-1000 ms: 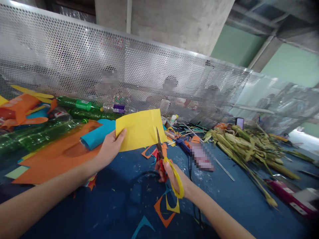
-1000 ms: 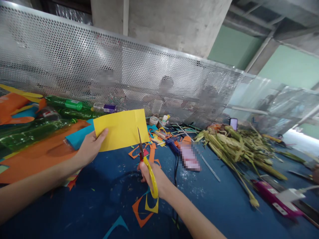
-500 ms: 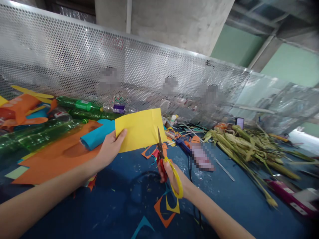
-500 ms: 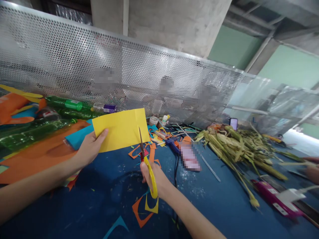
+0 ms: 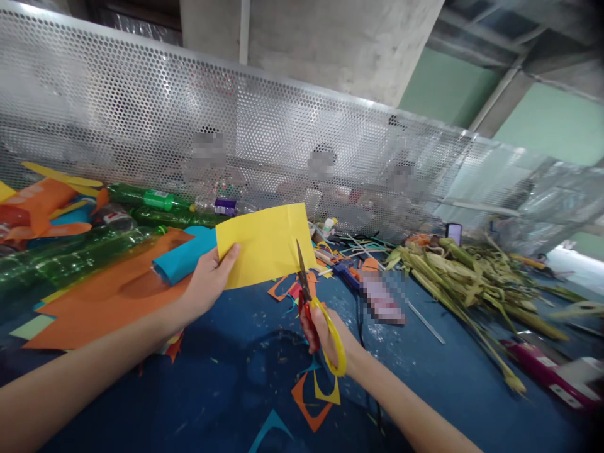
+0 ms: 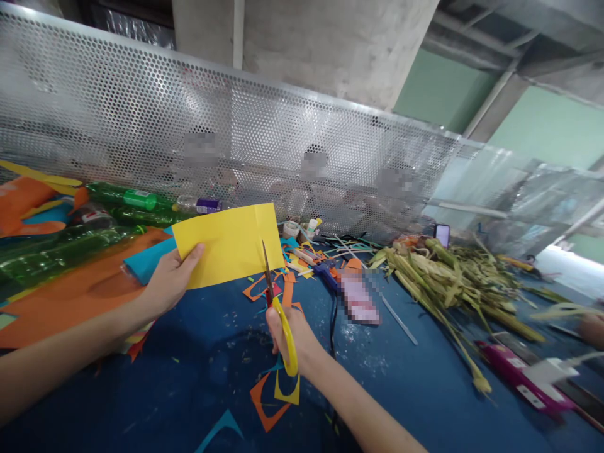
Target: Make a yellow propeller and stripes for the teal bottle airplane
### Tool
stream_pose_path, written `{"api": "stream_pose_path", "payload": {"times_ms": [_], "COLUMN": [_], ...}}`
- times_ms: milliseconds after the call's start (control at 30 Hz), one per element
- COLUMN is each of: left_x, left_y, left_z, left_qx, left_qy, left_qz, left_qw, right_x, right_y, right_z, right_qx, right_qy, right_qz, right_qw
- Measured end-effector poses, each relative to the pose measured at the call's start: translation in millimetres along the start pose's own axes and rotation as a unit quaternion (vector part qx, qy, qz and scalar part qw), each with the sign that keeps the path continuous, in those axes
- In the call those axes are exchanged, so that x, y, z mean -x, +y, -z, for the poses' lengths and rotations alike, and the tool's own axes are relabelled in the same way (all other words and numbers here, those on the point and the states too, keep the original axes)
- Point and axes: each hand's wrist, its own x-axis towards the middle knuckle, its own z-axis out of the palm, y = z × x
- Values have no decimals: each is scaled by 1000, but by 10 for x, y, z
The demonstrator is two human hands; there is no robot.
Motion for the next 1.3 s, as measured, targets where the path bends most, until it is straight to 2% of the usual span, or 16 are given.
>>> {"api": "stream_pose_path", "payload": {"times_ms": [500, 1300], "left_x": [1, 17], "left_y": [16, 26], "left_z": [-7, 8], "left_qx": [23, 20], "left_qy": [-4, -10], "left_qz": [6, 6], "left_qw": [1000, 1000], "right_x": [8, 0], "right_y": [-31, -23], "right_z": [-9, -5], "right_qx": [38, 78], "right_qy": [18, 44], "right_qz": [22, 20], "right_qw": [999, 996]}}
